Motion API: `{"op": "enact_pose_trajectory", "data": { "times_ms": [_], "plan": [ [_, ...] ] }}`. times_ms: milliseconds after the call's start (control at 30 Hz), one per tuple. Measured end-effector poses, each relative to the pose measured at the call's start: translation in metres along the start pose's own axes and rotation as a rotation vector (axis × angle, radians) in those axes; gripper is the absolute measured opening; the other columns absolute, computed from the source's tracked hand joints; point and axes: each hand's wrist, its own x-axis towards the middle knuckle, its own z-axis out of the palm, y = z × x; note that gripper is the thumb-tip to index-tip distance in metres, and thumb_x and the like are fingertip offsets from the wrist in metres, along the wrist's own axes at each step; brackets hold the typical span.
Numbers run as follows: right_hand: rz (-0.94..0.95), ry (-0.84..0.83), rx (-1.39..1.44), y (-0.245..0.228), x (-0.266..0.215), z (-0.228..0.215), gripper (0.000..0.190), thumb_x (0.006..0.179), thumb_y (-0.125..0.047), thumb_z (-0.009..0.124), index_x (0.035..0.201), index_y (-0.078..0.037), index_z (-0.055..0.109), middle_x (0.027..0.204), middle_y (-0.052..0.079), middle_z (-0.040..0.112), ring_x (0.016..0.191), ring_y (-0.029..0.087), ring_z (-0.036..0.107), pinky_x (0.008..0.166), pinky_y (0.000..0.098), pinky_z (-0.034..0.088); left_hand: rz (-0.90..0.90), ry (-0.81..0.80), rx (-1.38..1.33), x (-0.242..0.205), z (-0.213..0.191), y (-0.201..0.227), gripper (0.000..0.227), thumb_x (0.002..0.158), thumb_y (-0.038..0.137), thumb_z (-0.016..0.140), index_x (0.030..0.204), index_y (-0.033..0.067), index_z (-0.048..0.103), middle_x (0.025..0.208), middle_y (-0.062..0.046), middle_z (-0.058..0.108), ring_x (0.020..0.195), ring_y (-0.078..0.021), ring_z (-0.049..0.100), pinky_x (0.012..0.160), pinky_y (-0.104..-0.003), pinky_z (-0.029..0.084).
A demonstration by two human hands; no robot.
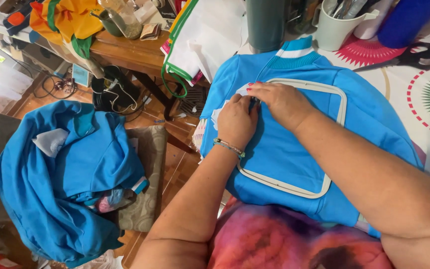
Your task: The person smooths a blue jacket on a table, then places a white embroidery hoop over a design on the chest. They secure the hoop by snapping the clips and adjust the fabric to ensure it is taut and properly aligned.
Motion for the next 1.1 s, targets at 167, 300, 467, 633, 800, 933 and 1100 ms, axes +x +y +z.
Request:
{"op": "enact_pose_trajectory", "data": {
  "times_ms": [167,300,467,633,800,933,1100],
  "plan": [
    [0.042,-0.017,0.003,0.002,-0.004,-0.001,0.041,0.107,-0.002,0.039,0.13,-0.024,0.065,0.137,-0.014,0.066,0.132,0.01,0.058,0.117,0.0276,0.044,-0.006,-0.005,0.016,0.0,-0.001,0.006,0.025,0.089,0.029,0.067,0.106,0.0119,0.074,0.094,-0.006,0.066,0.078,-0.0342,0.075,0.067,-0.042,0.062],
    [0.056,-0.008,0.083,0.006,0.001,-0.002,0.048,0.101,0.003,0.041,0.13,-0.025,0.068,0.135,-0.006,0.07,0.129,0.018,0.061,0.113,0.0335,0.049,-0.023,-0.005,0.022,0.005,0.002,0.006,0.025,0.09,0.03,0.064,0.104,0.0116,0.075,0.093,-0.007,0.067,0.078,-0.0365,0.074,0.067,-0.044,0.062],
    [0.107,0.042,0.17,0.005,0.017,-0.028,0.059,0.09,-0.001,0.044,0.135,-0.03,0.067,0.142,-0.007,0.066,0.133,0.019,0.059,0.113,0.037,0.047,-0.03,0.008,0.012,0.012,-0.003,0.006,0.026,0.09,0.032,0.064,0.102,0.0127,0.076,0.093,-0.008,0.067,0.077,-0.0375,0.074,0.067,-0.047,0.062],
    [0.189,0.271,0.209,-0.02,0.022,-0.081,0.054,0.086,0.003,0.048,0.13,-0.016,0.073,0.126,0.008,0.074,0.116,0.033,0.068,0.098,0.046,0.056,-0.059,-0.032,-0.01,0.005,-0.008,0.009,0.027,0.089,0.033,0.065,0.104,0.0129,0.077,0.093,-0.007,0.067,0.079,-0.0364,0.075,0.069,-0.045,0.063],
    [0.083,0.401,0.225,-0.101,0.018,-0.207,0.033,0.103,0.011,0.048,0.127,0.008,0.07,0.117,0.022,0.074,0.097,0.028,0.077,0.08,0.0342,0.059,-0.038,-0.008,-0.143,0.004,-0.012,0.008,0.026,0.091,0.027,0.063,0.103,0.0063,0.073,0.1,-0.016,0.066,0.084,-0.0386,0.066,0.065,-0.053,0.054],
    [0.145,0.328,0.079,-0.129,-0.04,-0.243,0.034,0.104,0.011,0.05,0.136,0.01,0.062,0.12,0.022,0.072,0.111,0.031,0.071,0.095,0.0415,0.062,-0.013,0.016,-0.164,0.006,-0.009,0.004,0.031,0.089,0.027,0.066,0.112,0.006,0.072,0.103,-0.016,0.067,0.084,-0.0396,0.066,0.063,-0.054,0.054],
    [0.529,0.068,-0.229,-0.103,-0.128,-0.202,0.023,0.097,-0.016,0.065,0.116,-0.008,0.076,0.117,0.009,0.076,0.108,0.032,0.068,0.096,0.0464,0.051,-0.042,-0.072,-0.182,0.005,-0.017,0.002,0.052,0.091,0.029,0.065,0.138,0.0089,0.056,0.128,-0.02,0.063,0.108,-0.042,0.065,0.08,-0.056,0.056]
  ]
}}
